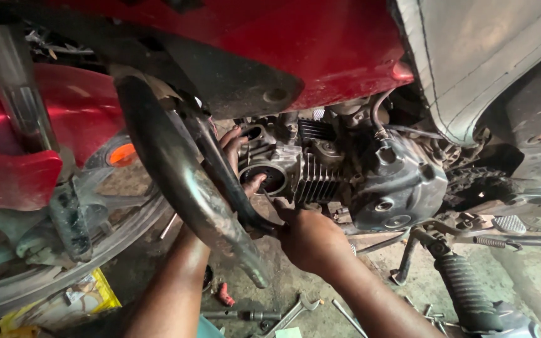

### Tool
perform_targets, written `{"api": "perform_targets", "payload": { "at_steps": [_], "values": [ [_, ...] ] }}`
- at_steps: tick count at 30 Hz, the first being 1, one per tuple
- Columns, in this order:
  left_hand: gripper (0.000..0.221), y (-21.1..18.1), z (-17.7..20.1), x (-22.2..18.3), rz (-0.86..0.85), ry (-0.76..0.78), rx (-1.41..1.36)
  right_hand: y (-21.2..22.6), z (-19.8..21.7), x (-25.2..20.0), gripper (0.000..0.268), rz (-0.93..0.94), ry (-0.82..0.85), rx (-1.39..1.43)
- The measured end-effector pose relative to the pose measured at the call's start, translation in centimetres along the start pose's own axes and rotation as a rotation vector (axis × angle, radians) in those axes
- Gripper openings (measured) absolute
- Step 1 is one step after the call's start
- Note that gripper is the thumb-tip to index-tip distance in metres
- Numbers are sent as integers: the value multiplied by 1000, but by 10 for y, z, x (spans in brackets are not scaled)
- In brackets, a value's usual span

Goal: The person manipulates components within a motorcycle engine housing. They remove a metal gear, handle small engine parts, and use a screwdriver to work inside the open engine block.

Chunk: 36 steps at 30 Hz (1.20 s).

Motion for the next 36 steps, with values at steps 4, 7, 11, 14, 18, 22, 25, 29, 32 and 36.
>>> {"api": "perform_targets", "payload": {
  "at_steps": [4, 7, 11, 14, 18, 22, 25, 29, 32, 36],
  "values": [
    [83, -7, 3, -1, -47, -15, 229, -3, -6, 5, 30, -52, 28, -93],
    [81, -10, 4, 3, -27, -1, 306, -6, -13, 10, 35, -87, 50, -98],
    [81, -10, 4, 1, -23, 8, 237, -6, -18, 8, 30, -57, 19, -75],
    [84, -2, 2, 1, 23, 28, 245, -1, -15, 7, 29, -22, 28, -48],
    [89, 0, 0, 1, 46, 28, 192, 9, 0, -2, 31, 10, 41, 47],
    [85, -6, 2, 2, -21, -1, 423, 7, 7, -7, 50, -131, 122, 196],
    [87, -3, 0, 0, 17, 14, 336, 0, 2, 5, 43, 128, -76, 133],
    [88, 0, -1, 0, 37, 23, 266, -12, -3, 10, 54, 105, -98, 225],
    [84, -1, -3, -2, 16, 12, 326, -13, -4, 13, 52, 72, -90, 242],
    [84, 3, -1, 0, 65, 33, 323, -13, -5, 18, 45, 84, -116, 202]
  ]
}}
Point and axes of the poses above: each hand's wrist, its own x-axis towards the middle knuckle, its own z-axis out of the back of the hand, y = z × x, the point moved 2 cm from there along x, towards the middle knuckle
